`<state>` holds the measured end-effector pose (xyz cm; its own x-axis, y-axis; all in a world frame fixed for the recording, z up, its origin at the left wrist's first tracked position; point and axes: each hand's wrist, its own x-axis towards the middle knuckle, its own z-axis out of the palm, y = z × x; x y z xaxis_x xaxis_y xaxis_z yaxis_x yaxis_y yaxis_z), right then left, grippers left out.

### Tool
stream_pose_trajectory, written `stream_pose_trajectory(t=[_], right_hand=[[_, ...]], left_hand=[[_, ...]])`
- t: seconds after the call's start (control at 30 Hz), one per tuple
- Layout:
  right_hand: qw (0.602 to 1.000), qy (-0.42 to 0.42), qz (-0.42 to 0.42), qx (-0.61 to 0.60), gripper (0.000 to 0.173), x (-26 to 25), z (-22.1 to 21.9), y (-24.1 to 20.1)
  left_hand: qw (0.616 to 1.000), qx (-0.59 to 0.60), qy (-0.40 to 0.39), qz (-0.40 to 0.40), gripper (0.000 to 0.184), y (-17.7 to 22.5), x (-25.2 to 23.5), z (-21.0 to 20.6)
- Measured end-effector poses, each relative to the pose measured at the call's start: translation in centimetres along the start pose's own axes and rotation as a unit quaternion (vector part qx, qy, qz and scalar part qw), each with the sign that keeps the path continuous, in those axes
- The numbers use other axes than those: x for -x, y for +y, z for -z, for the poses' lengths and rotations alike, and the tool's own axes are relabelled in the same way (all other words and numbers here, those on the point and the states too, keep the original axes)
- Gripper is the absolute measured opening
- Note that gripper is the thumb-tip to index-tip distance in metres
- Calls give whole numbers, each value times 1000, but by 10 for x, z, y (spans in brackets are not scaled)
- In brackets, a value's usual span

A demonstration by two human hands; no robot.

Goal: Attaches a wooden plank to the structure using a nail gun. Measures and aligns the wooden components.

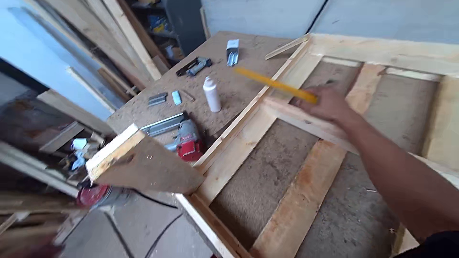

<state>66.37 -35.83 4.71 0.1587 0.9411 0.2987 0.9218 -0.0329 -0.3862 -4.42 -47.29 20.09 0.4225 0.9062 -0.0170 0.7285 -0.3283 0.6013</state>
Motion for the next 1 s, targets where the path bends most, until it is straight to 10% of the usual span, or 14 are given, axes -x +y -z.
stream_pose_trajectory(t=[0.23,0.43,1.0], right_hand=[[961,2,207,-185,60,15,-8,-173],[923,-58,354,-138,41,18,-76,-280],[890,-66,380,-243,23,47,-122,-306]], left_hand=[[955,107,269,-64,43,-28,-28,-5],[974,83,179,-111,70,49,-73,-18],[963,-34,245,-106,76,47,-73,-43]])
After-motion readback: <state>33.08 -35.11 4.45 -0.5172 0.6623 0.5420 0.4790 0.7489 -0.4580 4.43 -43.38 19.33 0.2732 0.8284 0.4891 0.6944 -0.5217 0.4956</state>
